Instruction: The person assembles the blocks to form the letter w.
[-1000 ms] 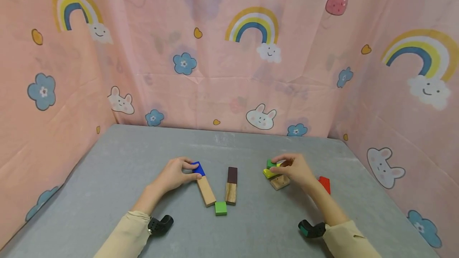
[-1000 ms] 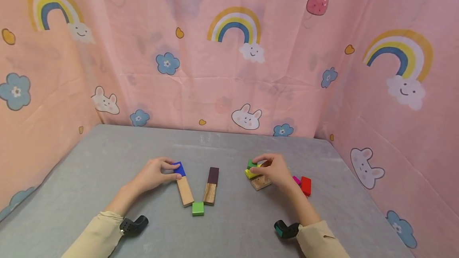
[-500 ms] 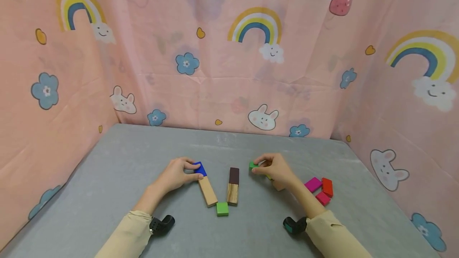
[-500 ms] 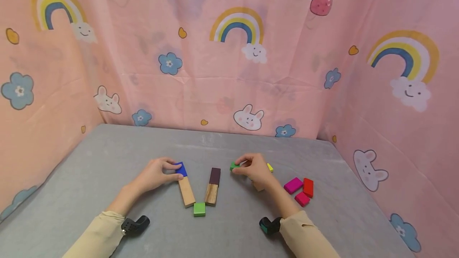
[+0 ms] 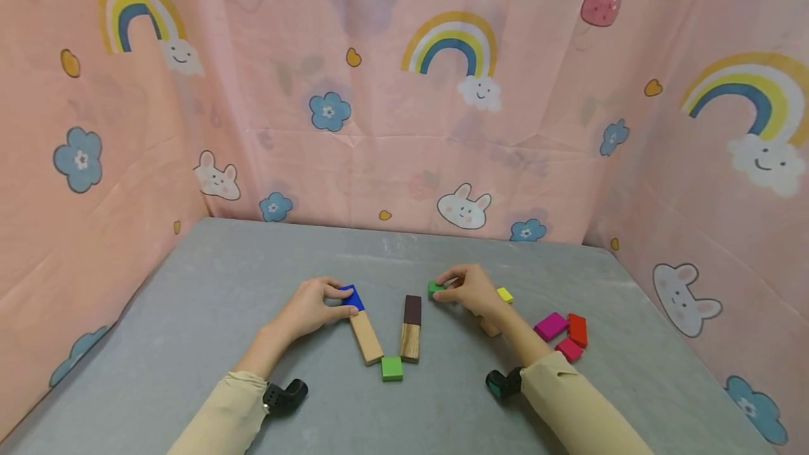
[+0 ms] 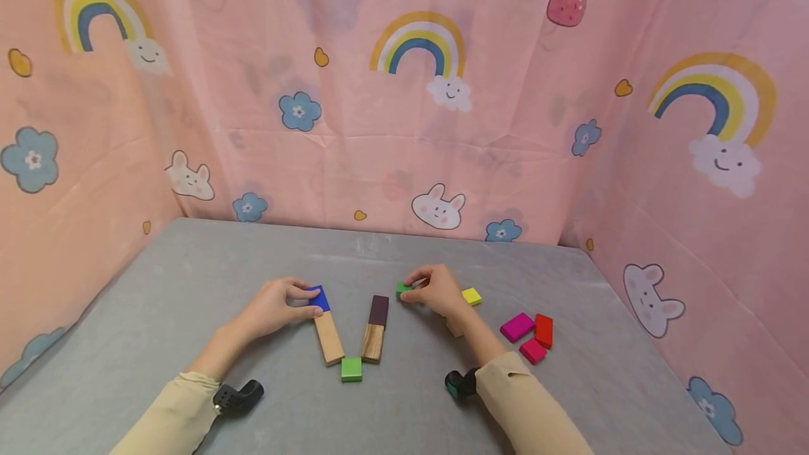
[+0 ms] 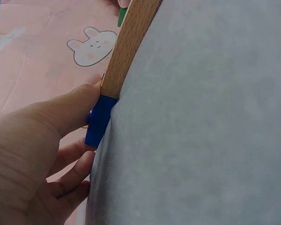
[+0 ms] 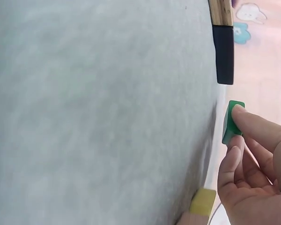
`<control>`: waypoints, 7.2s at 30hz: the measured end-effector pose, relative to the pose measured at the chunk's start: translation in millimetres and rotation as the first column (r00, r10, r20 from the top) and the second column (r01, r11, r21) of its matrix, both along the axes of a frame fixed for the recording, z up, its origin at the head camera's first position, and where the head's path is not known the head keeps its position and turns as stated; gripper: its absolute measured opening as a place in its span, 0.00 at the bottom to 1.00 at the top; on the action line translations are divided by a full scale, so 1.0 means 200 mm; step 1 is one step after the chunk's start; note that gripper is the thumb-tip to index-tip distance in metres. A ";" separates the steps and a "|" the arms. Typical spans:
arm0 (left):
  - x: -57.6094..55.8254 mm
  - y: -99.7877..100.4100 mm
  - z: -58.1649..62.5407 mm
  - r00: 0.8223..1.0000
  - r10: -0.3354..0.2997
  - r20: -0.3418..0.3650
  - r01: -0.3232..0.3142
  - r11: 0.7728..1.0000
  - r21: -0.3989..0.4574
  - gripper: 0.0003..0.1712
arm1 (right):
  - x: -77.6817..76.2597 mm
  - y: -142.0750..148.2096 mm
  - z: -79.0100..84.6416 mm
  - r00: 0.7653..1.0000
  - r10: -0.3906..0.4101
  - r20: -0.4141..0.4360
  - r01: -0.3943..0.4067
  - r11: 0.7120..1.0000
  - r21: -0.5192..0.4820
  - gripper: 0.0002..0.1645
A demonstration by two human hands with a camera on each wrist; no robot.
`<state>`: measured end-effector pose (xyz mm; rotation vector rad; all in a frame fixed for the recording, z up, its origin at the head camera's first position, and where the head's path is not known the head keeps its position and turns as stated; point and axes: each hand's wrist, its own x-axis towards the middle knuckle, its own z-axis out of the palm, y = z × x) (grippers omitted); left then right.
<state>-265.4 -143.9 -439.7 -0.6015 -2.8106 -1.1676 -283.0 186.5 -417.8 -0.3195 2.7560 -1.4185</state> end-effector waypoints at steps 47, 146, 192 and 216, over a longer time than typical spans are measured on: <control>0.00 0.00 -0.01 1.000 0.003 0.008 -0.003 1.000 -0.004 0.26 | -0.02 -0.06 -0.04 0.994 0.077 0.079 -0.068 0.992 -0.106 0.15; 0.00 0.01 0.00 1.000 -0.011 -0.005 0.011 1.000 -0.005 0.27 | 0.38 1.19 -0.05 0.995 0.034 0.093 -0.035 0.999 0.016 0.26; 0.01 0.01 0.01 1.000 -0.011 -0.009 0.011 1.000 -0.015 0.26 | 0.39 1.04 0.11 0.989 -0.127 0.078 0.129 0.992 -0.018 0.30; 0.02 0.00 0.01 1.000 -0.008 -0.007 0.008 1.000 -0.017 0.27 | 0.35 0.70 0.11 0.986 0.072 0.148 -0.055 0.992 -0.117 0.23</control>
